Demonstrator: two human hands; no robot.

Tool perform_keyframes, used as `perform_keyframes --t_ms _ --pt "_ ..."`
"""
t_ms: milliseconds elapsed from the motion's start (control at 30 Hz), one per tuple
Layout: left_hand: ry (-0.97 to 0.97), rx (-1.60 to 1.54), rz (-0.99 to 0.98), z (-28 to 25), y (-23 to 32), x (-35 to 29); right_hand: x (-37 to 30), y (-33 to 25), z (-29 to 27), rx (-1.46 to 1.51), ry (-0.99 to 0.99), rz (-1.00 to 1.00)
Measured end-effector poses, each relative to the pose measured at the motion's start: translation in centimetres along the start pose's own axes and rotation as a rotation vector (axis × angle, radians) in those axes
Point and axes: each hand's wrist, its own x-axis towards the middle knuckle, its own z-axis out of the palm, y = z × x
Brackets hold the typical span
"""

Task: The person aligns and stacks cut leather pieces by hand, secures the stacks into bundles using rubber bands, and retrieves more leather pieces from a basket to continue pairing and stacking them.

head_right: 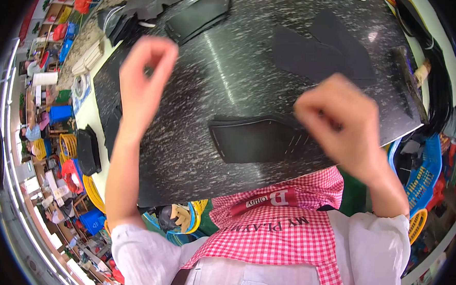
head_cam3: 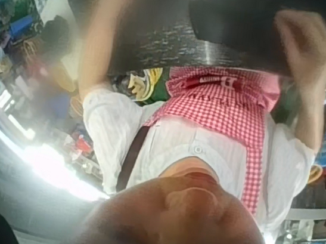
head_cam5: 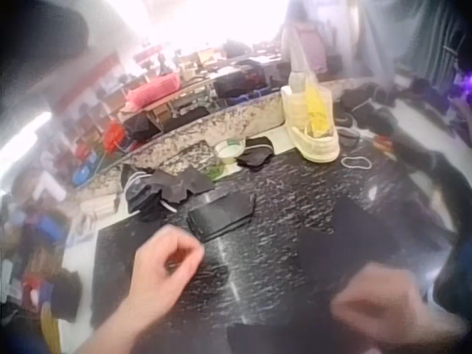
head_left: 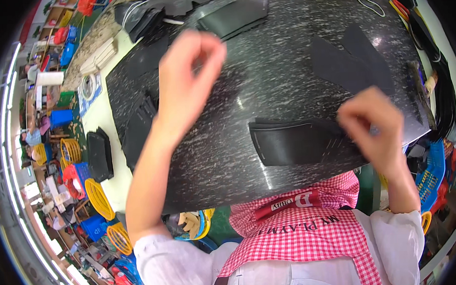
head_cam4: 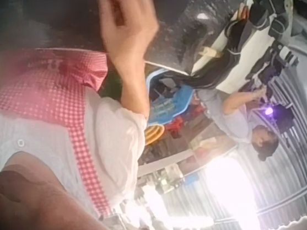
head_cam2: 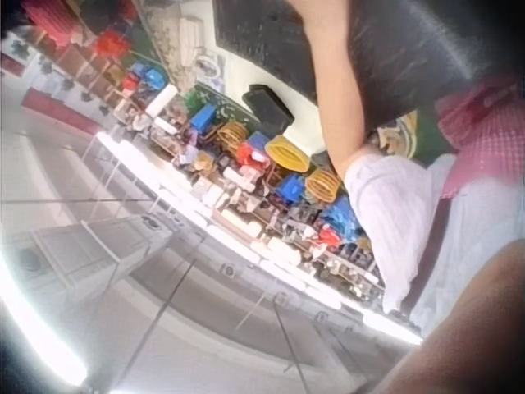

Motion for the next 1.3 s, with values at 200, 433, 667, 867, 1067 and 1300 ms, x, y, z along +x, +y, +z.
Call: perform_keyframes --t_ms 200,433,667,867,1067,1300 --pt "0.055 0.532 0.238 2.6 -5.7 6.4 2.0 4.1 -0.8 -0.404 0.109 -0.275" --pt "0.204 0.680 0.394 1.2 -3.6 4.4 -0.3 -1.4 1.4 -0.172 -0.092 -0.591" --pt "-0.021 -0.585 -0.295 -1.6 5.4 -4.7 -3.7 -0.8 0.9 0.306 -0.007 -0.183" --pt "-0.467 -0.574 -0.290 0.6 6.9 -10.5 -5.1 -1.6 3.0 0.348 -0.050 -0.107" --pt "-0.297 -0.526 -0.377 2.3 5.7 -8.4 -4.3 -0.3 3.7 0.310 0.093 0.048" --pt "-0.312 -0.475 -0.426 3.1 5.2 -8.3 -4.0 0.1 3.7 0.314 0.058 0.143"
